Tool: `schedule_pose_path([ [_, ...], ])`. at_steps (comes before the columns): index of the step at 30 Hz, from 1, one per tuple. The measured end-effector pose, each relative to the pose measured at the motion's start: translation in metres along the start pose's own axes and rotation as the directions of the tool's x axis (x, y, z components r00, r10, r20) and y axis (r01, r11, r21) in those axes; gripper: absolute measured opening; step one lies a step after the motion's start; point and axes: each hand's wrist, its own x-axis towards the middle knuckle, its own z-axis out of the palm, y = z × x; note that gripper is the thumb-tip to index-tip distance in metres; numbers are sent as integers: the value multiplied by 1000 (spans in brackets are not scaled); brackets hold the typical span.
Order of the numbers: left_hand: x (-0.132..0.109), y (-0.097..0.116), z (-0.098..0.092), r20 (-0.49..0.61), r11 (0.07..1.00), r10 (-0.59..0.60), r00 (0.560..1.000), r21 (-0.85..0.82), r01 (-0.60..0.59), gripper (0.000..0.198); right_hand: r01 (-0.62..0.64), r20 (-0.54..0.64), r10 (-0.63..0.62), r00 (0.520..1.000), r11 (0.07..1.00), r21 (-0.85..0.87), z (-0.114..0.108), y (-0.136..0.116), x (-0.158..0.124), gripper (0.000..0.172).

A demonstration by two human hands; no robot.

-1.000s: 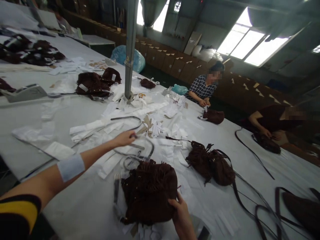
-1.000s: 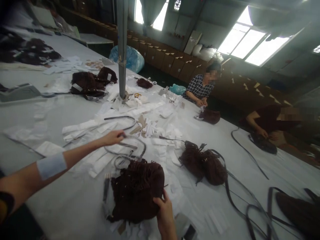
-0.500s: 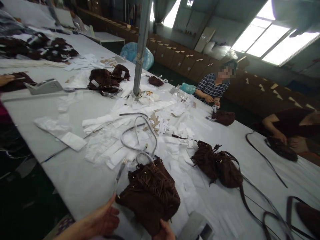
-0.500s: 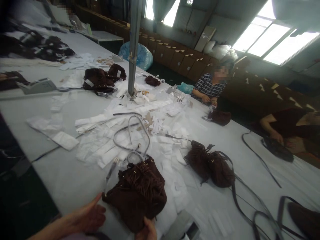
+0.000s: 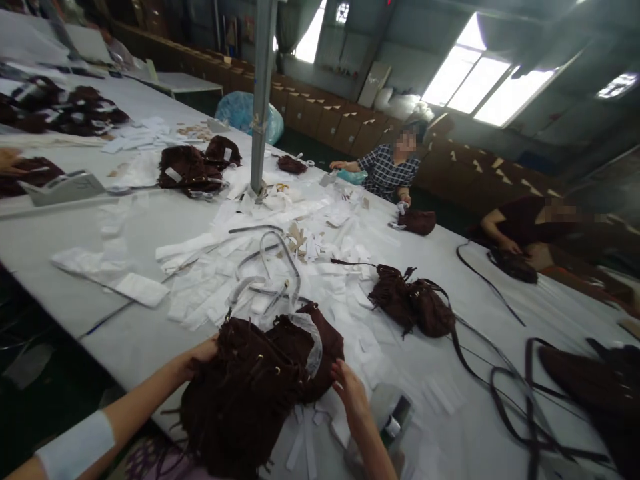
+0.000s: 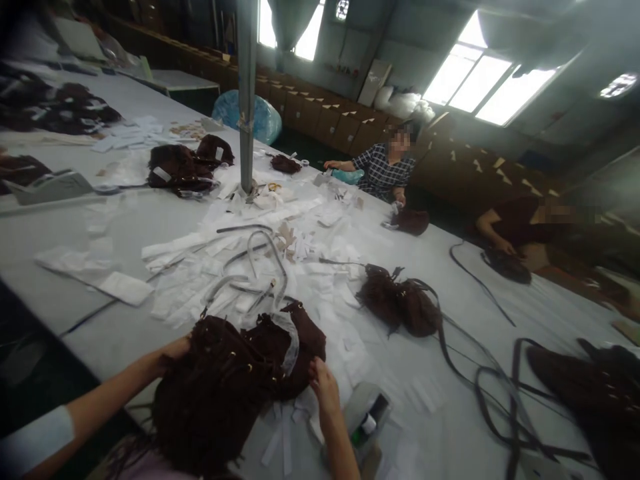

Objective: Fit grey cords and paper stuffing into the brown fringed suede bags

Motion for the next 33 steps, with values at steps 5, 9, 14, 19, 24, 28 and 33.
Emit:
schedule_pose_path([
  [5,13,-25,-11,90,976,-39,995,219,18,19,-98,266,99,959,995,-15,65,-31,28,55],
  [9,24,-49,-33,-52,930,-1,999,367,20,26,-59,339,35,940,996,62,88,-31,35,41],
  [14,19,-64,-59,-432,746,314,846,663,62,54,45,189,-84,978,978,206,80,-19,32,46],
  [19,12,-54,-7,-277,840,259,925,538,-74,45,105,165,-144,976,969,225,81,-7,14,47],
  [24,35,-24,95,218,968,-247,944,0,253,49,178,267,-213,940,973,149,101,-15,-7,40],
  [28,61,2,130,282,902,-187,941,-330,278,27,288,312,-285,906,957,37,112,-20,-12,41],
  [33,66,-7,119,171,851,-160,972,-475,224,16,429,239,-386,891,888,-163,106,22,-18,48],
])
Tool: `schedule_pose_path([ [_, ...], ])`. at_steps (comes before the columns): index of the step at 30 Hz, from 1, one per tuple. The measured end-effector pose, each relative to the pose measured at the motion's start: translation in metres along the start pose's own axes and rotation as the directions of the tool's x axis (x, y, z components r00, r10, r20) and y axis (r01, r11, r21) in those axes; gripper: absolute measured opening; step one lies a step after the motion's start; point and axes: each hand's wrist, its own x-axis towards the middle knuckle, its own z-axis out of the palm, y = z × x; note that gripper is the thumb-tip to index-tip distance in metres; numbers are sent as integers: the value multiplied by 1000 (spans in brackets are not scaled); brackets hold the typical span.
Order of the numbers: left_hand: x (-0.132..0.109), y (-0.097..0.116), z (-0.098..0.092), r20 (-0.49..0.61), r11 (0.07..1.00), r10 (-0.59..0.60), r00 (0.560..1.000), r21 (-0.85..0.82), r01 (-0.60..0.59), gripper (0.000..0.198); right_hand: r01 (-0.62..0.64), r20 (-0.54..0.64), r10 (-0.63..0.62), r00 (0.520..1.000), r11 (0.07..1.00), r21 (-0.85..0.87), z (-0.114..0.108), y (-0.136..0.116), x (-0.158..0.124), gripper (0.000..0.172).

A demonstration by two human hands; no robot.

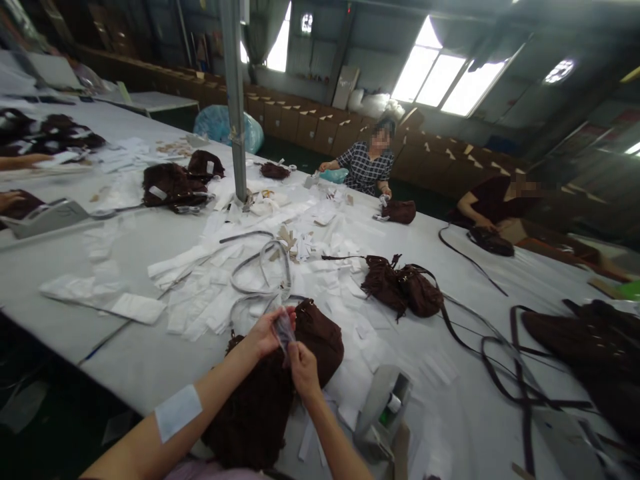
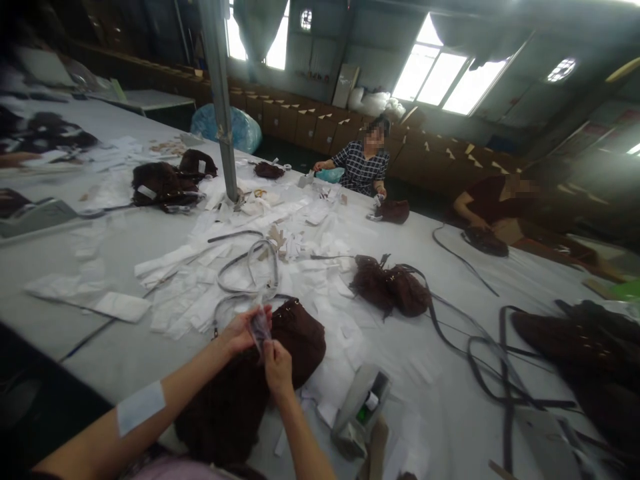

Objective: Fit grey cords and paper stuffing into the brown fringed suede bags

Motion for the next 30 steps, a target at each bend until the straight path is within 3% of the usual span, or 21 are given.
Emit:
schedule_pose_path([
  [5,-3,-9,-33,-98,999,42,994,-22,-44,11,19,-56,-28,998,986,-164,0,59,-34,48],
  [9,-6,-14,-41,-99,996,93,991,3,-93,18,24,-52,-36,998,976,-217,-5,82,-39,47],
  [13,-11,-56,-44,-85,985,136,987,118,-125,16,-3,-34,-4,999,976,-220,-6,90,-39,51],
  [17,-10,-102,-60,-104,883,303,947,405,-238,29,-14,10,17,1000,979,-202,-10,92,-42,54],
  [20,-9,-111,-72,-68,760,372,926,594,-262,32,-54,27,60,998,982,-181,-22,83,-38,56],
  [22,-11,-112,-75,7,649,411,911,700,-299,32,-91,-48,85,995,986,-137,-32,69,-28,58],
  [24,-18,-114,-75,124,594,382,916,726,-346,29,-95,-86,87,992,991,-97,-38,50,-15,61],
  [26,-27,-121,-73,245,680,235,941,650,-339,25,-90,-17,89,996,991,-98,-38,30,-1,60],
  [28,-36,-128,-69,331,804,57,942,544,-240,25,-89,53,96,994,989,-121,-36,13,11,56],
  [30,-43,-130,-64,365,865,-50,930,482,-143,31,-97,26,101,995,987,-127,-35,0,15,56],
])
